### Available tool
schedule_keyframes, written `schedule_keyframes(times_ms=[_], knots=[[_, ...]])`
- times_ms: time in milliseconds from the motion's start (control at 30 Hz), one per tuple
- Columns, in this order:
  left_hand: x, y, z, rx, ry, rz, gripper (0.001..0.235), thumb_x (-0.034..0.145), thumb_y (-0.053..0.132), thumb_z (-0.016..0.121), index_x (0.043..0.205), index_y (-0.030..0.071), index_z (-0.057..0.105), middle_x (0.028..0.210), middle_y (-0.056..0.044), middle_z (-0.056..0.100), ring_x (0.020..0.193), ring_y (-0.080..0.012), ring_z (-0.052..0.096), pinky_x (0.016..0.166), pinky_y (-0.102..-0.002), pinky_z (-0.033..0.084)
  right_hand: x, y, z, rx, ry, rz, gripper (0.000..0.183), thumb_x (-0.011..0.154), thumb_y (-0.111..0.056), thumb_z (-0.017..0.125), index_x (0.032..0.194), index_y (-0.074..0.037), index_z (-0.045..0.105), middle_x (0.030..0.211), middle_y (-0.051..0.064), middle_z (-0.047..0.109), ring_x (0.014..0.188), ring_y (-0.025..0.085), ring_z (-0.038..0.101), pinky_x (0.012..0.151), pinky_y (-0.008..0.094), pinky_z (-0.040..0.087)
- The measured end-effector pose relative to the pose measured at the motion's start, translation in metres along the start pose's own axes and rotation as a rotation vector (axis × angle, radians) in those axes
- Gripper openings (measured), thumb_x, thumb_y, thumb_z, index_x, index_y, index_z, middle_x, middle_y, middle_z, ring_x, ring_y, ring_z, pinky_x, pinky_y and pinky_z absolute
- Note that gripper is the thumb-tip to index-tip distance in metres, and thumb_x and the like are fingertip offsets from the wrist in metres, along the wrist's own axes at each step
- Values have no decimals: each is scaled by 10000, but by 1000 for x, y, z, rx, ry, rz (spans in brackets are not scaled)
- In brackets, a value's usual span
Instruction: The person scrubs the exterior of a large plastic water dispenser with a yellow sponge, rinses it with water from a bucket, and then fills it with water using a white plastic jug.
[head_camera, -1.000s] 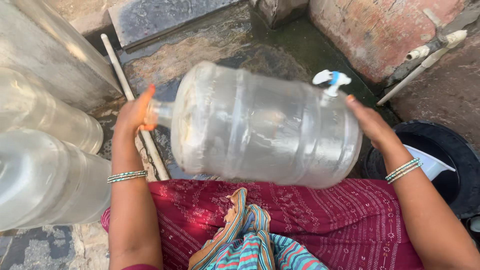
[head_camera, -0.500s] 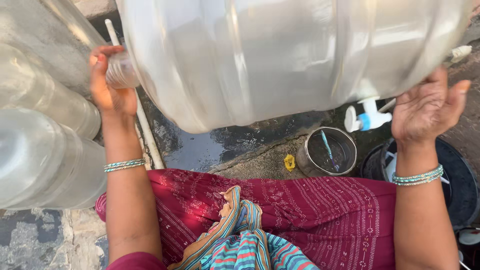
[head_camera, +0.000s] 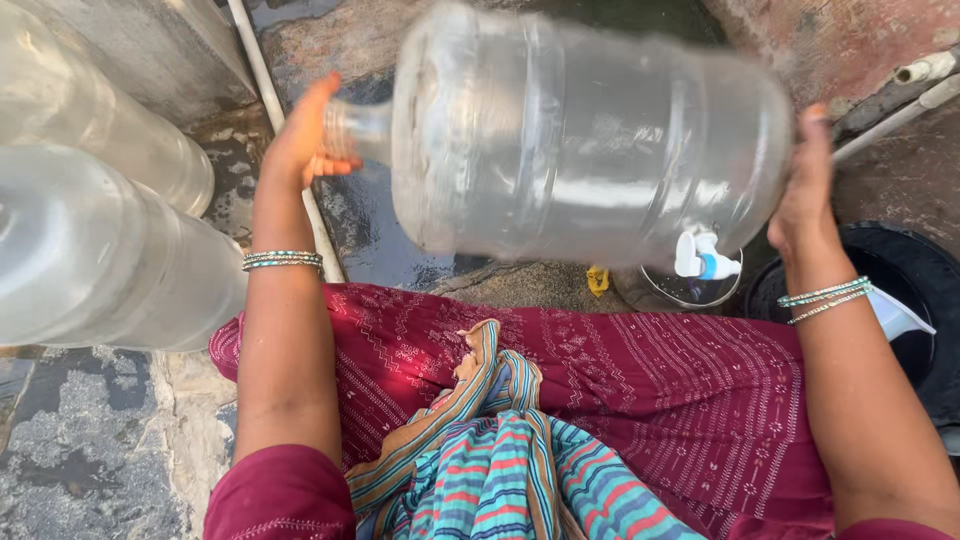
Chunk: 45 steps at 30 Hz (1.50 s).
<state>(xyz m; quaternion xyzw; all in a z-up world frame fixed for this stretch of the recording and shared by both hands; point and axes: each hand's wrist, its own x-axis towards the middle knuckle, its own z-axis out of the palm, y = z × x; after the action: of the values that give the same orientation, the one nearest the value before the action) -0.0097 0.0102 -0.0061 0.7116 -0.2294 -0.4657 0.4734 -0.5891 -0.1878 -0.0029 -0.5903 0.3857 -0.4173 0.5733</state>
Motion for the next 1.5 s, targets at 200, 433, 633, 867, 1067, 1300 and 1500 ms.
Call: schedule_keyframes(times_ms=[200, 433, 633, 867, 1067, 1300, 1500], knots=[[7, -11, 12, 347, -55, -139, 730, 860, 700, 637, 1131, 22, 671, 793, -129, 675, 535, -175, 612, 462, -303, 509, 7, 18, -5, -316, 113, 419, 545, 932, -540, 644, 1124, -33, 700, 974, 59, 718, 886, 219, 661, 785, 333, 498], [-63, 41, -7, -328, -120, 921, 335, 1095, 231, 734, 1323, 111, 520, 1117, -50, 625, 930, -171, 630, 723, -327, 519, -19, -63, -31, -32, -76, -498, 531, 1111, -340, 625, 1479, 14, 479, 1438, 129, 571, 1340, 238, 559, 1187, 374, 459], [-57, 42, 9, -769, -236, 1014, 337, 1037, 282, 631, 1300, 79, 572, 1251, -28, 639, 1157, -137, 632, 1042, -319, 544, -16, -53, -18, 154, -25, -547, 672, 1103, -488, 507, 1568, -18, 381, 1571, 143, 482, 1476, 265, 475, 1248, 412, 398], [-21, 27, 4, -630, -9, 909, 257, 1033, 281, 655, 1172, 68, 615, 1100, -64, 665, 1039, -176, 648, 936, -350, 553, -8, -21, -25, 217, 46, -515, 806, 1073, -631, 410, 1606, -39, 290, 1629, 152, 375, 1535, 283, 371, 1259, 435, 337], [-32, 33, -5, -370, 22, 457, 497, 948, 552, 602, 1096, 81, 663, 839, -53, 688, 625, -167, 670, 514, -294, 513, -4, -16, -8, 12, 57, -362, 919, 1057, -720, 396, 1598, 1, 215, 1642, 163, 294, 1527, 271, 315, 1238, 419, 309], [-22, 7, -1, 260, 139, -128, 711, 902, 708, 569, 1049, 16, 638, 808, -127, 667, 531, -188, 598, 458, -282, 518, 2, 0, 4, -513, 67, 348, 731, 943, -607, 649, 1058, 113, 690, 1019, 195, 721, 926, 238, 685, 856, 327, 513], [-40, 20, -13, -20, 65, 482, 405, 968, 395, 644, 1143, 31, 610, 930, -106, 640, 686, -170, 619, 581, -314, 517, -2, -22, -9, -160, -45, -251, 533, 984, -380, 758, 1269, 44, 606, 1177, 113, 655, 1023, 167, 620, 935, 304, 505]])
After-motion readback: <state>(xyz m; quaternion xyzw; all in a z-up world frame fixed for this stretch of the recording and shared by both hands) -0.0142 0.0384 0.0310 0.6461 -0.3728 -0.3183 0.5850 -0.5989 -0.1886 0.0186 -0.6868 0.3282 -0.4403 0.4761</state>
